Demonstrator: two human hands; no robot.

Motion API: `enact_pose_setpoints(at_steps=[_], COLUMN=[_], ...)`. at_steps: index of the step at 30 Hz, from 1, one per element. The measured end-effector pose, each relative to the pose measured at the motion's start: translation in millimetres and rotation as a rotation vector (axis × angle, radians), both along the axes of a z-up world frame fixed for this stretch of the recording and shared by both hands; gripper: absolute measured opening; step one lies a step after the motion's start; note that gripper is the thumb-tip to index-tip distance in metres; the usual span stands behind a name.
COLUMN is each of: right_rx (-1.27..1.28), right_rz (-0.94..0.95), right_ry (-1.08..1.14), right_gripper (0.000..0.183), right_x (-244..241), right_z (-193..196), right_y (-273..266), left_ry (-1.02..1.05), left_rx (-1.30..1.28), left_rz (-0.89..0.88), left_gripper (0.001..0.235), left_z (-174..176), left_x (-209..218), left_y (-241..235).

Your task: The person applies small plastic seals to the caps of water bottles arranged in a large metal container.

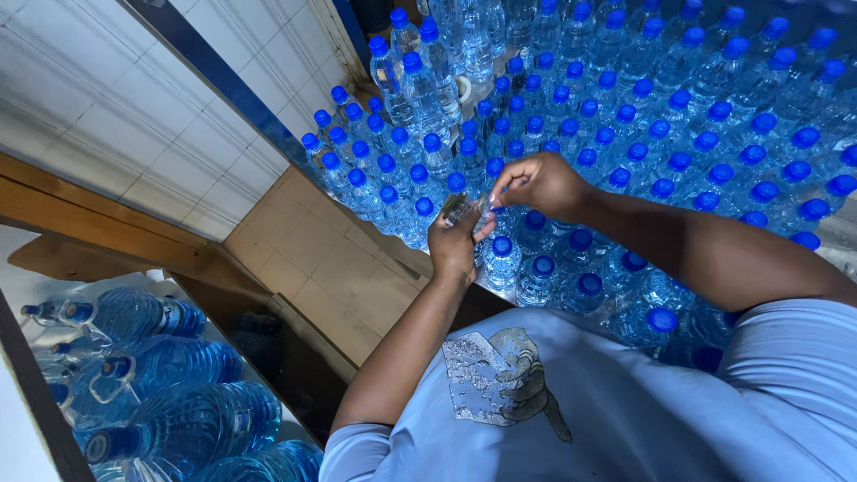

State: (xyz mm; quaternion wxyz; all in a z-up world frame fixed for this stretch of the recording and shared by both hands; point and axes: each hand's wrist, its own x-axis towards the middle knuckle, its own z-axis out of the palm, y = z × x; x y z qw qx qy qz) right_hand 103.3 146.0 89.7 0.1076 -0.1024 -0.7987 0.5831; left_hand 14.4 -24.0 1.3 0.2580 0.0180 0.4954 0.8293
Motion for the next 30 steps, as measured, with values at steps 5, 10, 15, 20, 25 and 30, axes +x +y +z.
enact_pose_setpoints(at_steps=[5, 10, 15, 20, 25, 30], right_rx=[-0.240, 0.082, 0.553, 0.878, 0.694, 1.290], right_rz=[0.241, -0.083, -0.518, -0.540, -0.465, -0.566], right_ry=[-0.133, -0.188, -0.156, -0.087, 0.037, 0.040], right_gripper=[0.021, 0.029, 0.016, 0.023, 0.023, 0.004], right_x=[-3, -13, -86, -127, -166, -134], right_z=[-4, 41, -96, -182, -239, -167], right_y=[27, 62, 225, 315, 346, 275], left_ry=[0.057, 0.029, -0.017, -0.046, -0.009, -0.029], left_rx=[-0.087, -0.033, -0.041, -0.077, -0.049, 0.014], left_rz=[0.019, -0.004, -0.112, -0.136, -0.150, -0.161], left_gripper=[0.024, 0.022, 0.031, 0.028, 0.022, 0.023], left_z=[6, 2, -1, 3, -1, 7], left_x=[5, -3, -7, -6, -9, -8], left_y=[2, -2, -8, -11, -13, -16])
